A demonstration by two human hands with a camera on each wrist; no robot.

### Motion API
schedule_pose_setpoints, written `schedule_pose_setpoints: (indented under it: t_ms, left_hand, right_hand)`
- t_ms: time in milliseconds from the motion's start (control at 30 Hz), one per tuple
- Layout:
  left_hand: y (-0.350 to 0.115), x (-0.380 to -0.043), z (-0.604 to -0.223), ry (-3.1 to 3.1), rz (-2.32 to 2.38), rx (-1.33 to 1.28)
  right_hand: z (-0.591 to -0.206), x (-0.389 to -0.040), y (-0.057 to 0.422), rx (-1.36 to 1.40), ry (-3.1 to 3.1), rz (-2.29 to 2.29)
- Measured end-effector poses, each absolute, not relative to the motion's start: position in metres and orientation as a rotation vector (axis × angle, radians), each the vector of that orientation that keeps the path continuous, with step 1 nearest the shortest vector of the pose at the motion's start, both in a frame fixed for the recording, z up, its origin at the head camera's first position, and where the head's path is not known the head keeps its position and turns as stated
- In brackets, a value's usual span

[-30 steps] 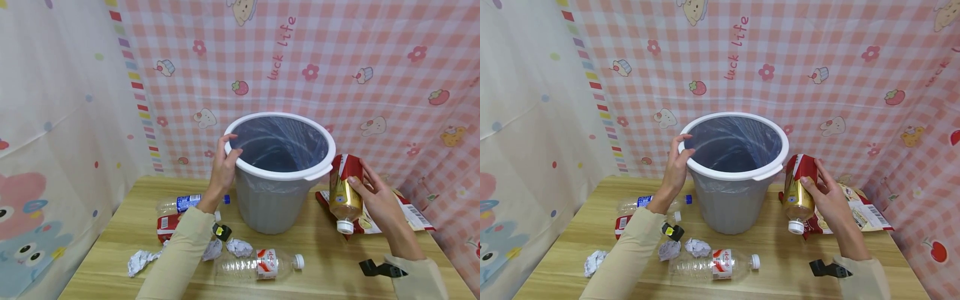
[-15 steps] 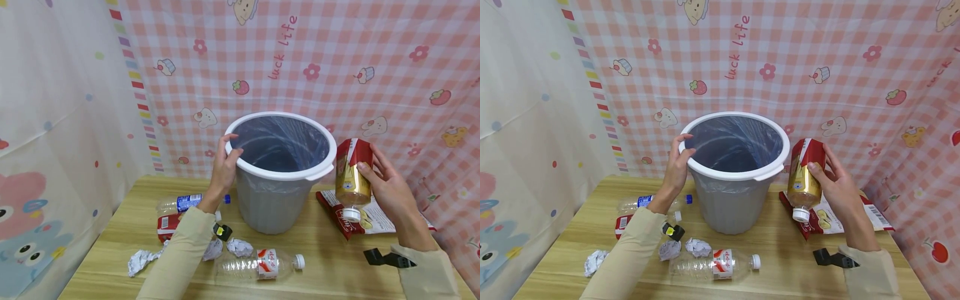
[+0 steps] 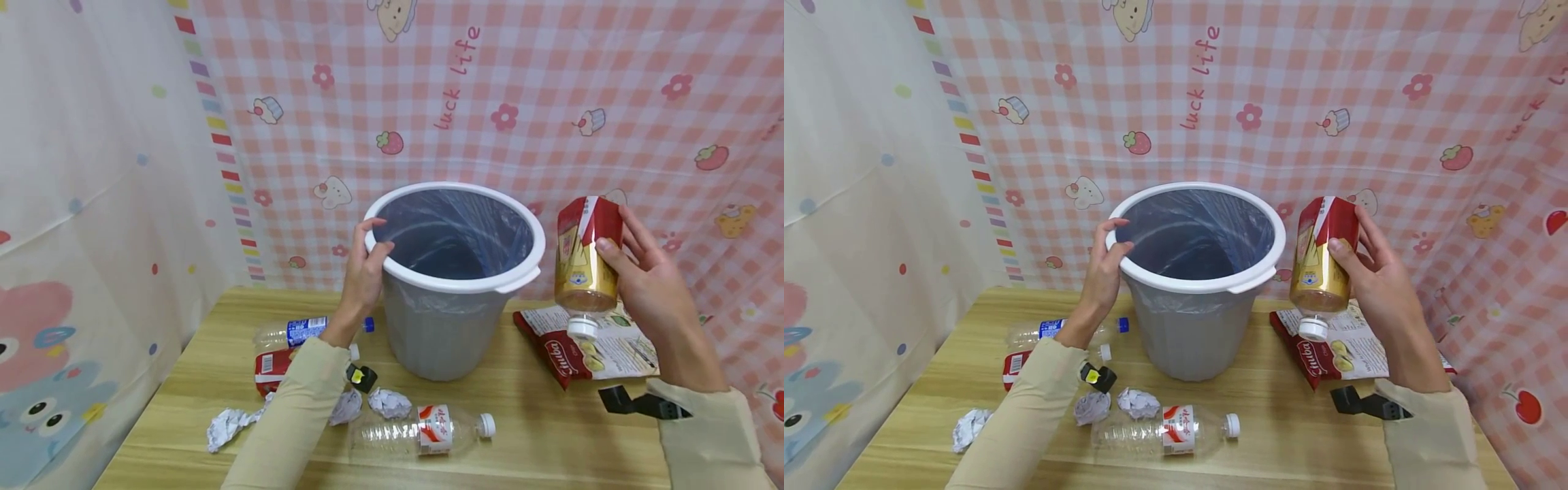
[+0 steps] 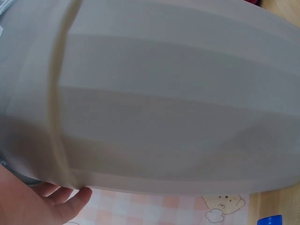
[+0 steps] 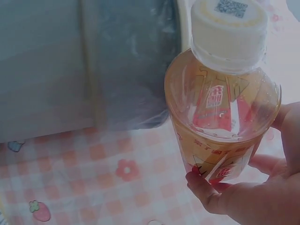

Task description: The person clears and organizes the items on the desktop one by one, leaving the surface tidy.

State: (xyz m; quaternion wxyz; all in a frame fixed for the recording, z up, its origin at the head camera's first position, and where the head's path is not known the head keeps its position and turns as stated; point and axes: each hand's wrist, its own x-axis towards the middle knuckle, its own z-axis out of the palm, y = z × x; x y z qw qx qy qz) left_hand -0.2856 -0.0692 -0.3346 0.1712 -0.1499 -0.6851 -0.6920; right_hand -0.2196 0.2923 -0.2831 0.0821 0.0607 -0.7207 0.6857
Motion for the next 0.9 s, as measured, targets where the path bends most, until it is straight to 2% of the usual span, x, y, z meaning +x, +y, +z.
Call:
schedule_pose_setpoints:
  t_ms: [467, 900]
  left_hand:
    - [-0.070, -0.285, -0.335, -1.952, -1.956, -0.434]
    - [-0.070, -0.285, -0.335, -1.939, -1.984, -0.444]
  right_hand:
    - [-0.246, -0.223, 0.269, 0.175, -2.178, 2.025]
    - [-0.229, -0.233, 0.236, 0.281, -2.134, 2.073]
